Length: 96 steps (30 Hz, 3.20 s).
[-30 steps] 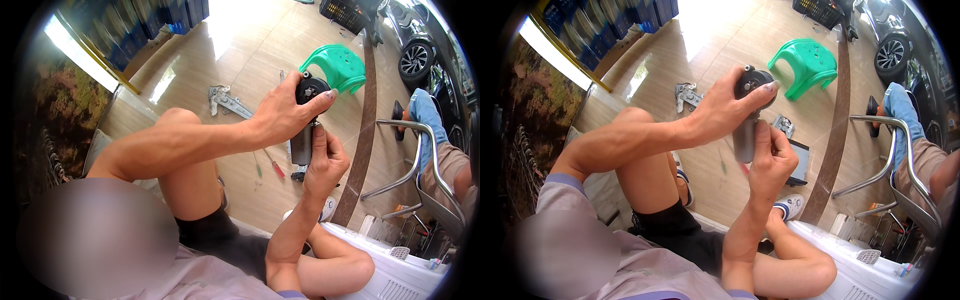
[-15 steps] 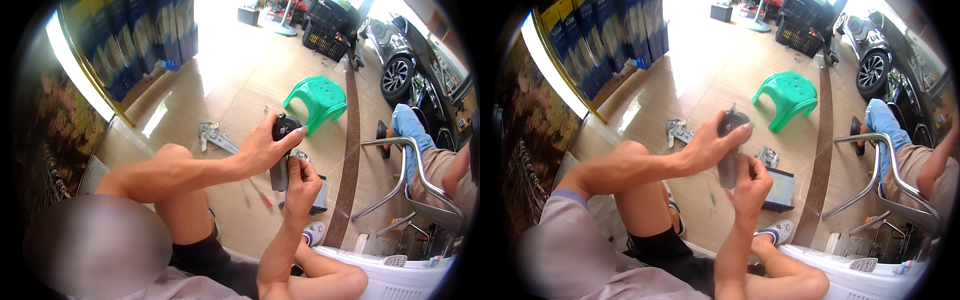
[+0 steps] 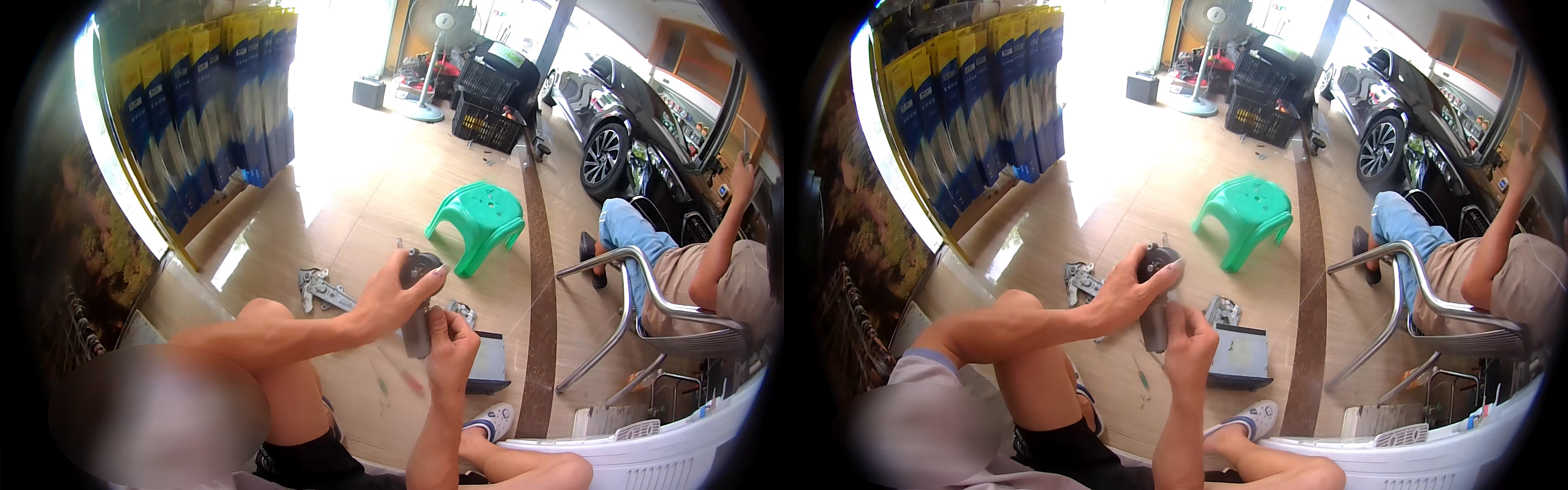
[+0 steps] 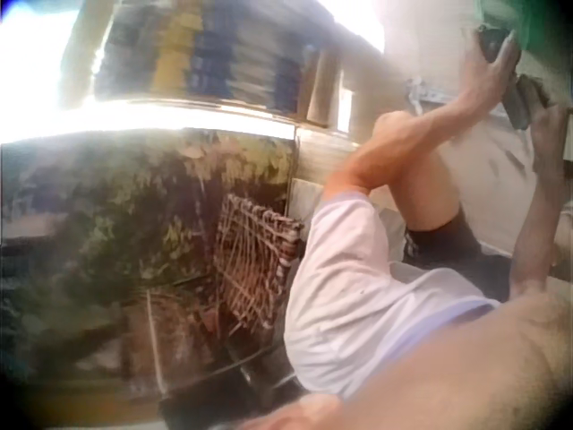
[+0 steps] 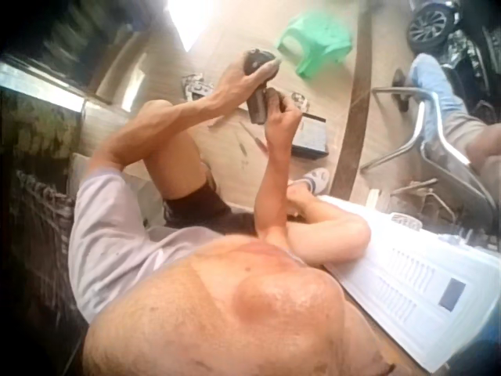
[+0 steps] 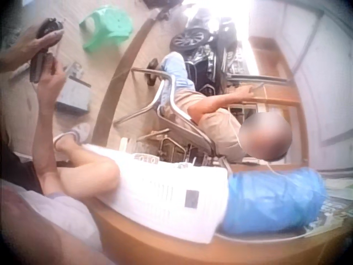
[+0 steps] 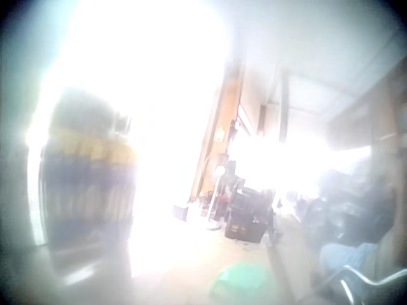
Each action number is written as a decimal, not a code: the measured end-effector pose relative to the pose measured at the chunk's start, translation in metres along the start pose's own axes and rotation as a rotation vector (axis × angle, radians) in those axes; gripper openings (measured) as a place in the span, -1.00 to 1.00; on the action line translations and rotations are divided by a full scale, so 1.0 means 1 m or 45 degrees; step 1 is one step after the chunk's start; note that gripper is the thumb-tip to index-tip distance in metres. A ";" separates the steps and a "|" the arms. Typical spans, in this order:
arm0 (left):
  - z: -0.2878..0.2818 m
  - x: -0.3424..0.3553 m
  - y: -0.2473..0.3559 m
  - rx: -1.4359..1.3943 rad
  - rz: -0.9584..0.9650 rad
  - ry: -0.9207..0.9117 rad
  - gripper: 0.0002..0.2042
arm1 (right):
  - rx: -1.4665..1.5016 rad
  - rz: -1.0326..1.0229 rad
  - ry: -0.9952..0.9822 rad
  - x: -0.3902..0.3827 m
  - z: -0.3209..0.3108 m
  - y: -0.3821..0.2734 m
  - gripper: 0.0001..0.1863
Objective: The person, while sitting on the floor, works on a car window motor assembly by hand, using a screwdriver to manipulate a thin wire and parts of the mechanism.
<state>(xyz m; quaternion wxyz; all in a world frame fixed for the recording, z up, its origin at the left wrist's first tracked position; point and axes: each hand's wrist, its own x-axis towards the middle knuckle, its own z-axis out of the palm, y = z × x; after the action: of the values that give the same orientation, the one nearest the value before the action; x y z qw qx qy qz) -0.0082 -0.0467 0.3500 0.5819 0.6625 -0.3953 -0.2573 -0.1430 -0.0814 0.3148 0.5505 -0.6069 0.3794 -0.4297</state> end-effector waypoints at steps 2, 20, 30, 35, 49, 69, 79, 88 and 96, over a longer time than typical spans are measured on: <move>-0.003 -0.002 0.007 -0.003 -0.016 -0.037 -0.50 | 0.001 -0.011 -0.017 -0.001 0.001 -0.001 -0.62; -0.006 -0.005 0.012 0.016 -0.080 -0.100 -0.42 | -0.085 -0.057 -0.069 0.002 0.000 0.004 -0.60; -0.007 -0.004 0.011 0.069 -0.129 -0.087 -0.38 | -0.124 -0.027 -0.019 -0.003 0.004 -0.005 -0.61; -0.001 -0.002 -0.002 0.075 -0.080 -0.071 -0.36 | -0.269 -0.014 0.034 -0.003 0.005 -0.001 -0.63; 0.004 0.009 -0.010 0.091 -0.156 -0.081 -0.40 | -0.098 0.128 0.044 0.008 0.008 0.012 -0.55; -0.004 0.009 -0.009 0.113 -0.091 -0.023 -0.36 | 0.211 0.033 0.056 0.000 0.014 0.010 -0.76; -0.004 0.007 -0.010 0.097 -0.089 -0.008 -0.33 | 0.056 -0.074 0.096 -0.001 0.018 0.014 -0.73; -0.004 0.008 -0.010 0.131 -0.034 0.002 -0.33 | 0.035 -0.081 0.149 -0.002 0.023 0.015 -0.72; -0.004 0.008 -0.012 0.096 -0.013 -0.024 -0.35 | 0.115 -0.060 0.133 -0.002 0.023 0.017 -0.69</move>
<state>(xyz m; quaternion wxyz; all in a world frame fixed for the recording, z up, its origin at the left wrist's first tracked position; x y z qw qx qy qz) 0.0019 -0.0513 0.3402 0.5515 0.6835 -0.4067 -0.2514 -0.1216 -0.0735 0.2969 0.5465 -0.5670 0.3735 -0.4902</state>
